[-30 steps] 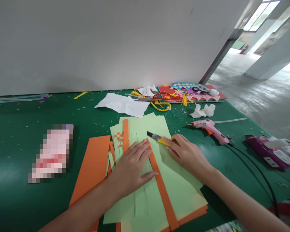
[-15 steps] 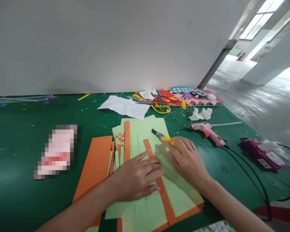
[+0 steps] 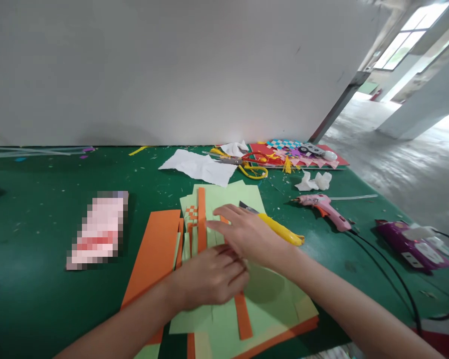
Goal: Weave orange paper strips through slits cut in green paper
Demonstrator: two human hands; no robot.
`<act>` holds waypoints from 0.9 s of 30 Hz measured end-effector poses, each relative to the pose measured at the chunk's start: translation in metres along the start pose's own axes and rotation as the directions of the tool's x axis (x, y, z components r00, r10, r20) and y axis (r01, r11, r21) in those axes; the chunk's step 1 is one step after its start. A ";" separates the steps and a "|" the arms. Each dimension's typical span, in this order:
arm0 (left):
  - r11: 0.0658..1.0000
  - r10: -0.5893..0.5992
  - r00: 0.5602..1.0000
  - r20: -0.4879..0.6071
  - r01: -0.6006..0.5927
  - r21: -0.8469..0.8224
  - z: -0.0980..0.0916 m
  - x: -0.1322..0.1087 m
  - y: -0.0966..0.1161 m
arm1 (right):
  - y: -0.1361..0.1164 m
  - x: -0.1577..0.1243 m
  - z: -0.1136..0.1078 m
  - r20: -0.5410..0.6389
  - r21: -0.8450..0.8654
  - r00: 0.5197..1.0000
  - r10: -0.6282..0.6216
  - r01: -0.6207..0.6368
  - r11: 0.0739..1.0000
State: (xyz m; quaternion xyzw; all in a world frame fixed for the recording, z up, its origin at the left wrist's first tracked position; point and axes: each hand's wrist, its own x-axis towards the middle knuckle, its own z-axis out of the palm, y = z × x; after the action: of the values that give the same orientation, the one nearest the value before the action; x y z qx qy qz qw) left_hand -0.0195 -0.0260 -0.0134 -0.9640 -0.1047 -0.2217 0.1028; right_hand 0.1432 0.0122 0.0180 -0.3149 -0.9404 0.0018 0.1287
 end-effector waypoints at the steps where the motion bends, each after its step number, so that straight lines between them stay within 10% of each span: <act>1: 0.999 0.037 0.999 -0.001 -0.037 -0.033 -0.001 0.000 0.002 | 0.002 0.010 0.002 0.010 0.006 0.999 -0.045 0.045 0.999; 8: 0.998 0.026 0.998 -0.065 -0.030 -0.058 0.000 -0.004 0.009 | 0.006 0.039 0.025 0.093 -0.016 0.979 -0.181 0.183 0.983; 16: 0.995 -0.001 0.999 -0.054 -0.004 -0.097 0.005 -0.006 0.009 | 0.012 0.036 0.034 -0.093 -0.079 0.966 -0.242 0.235 0.969; 27: 0.972 -0.099 0.993 -0.070 0.081 -0.221 0.000 -0.004 0.005 | 0.038 0.023 -0.021 -0.328 -0.227 0.939 -0.102 0.027 0.974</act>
State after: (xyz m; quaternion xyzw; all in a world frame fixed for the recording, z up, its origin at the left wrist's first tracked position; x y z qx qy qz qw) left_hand -0.0221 -0.0313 -0.0160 -0.9540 -0.1191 -0.2751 -0.0095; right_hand 0.1530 0.0550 0.0403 -0.2917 -0.9087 -0.1600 0.2522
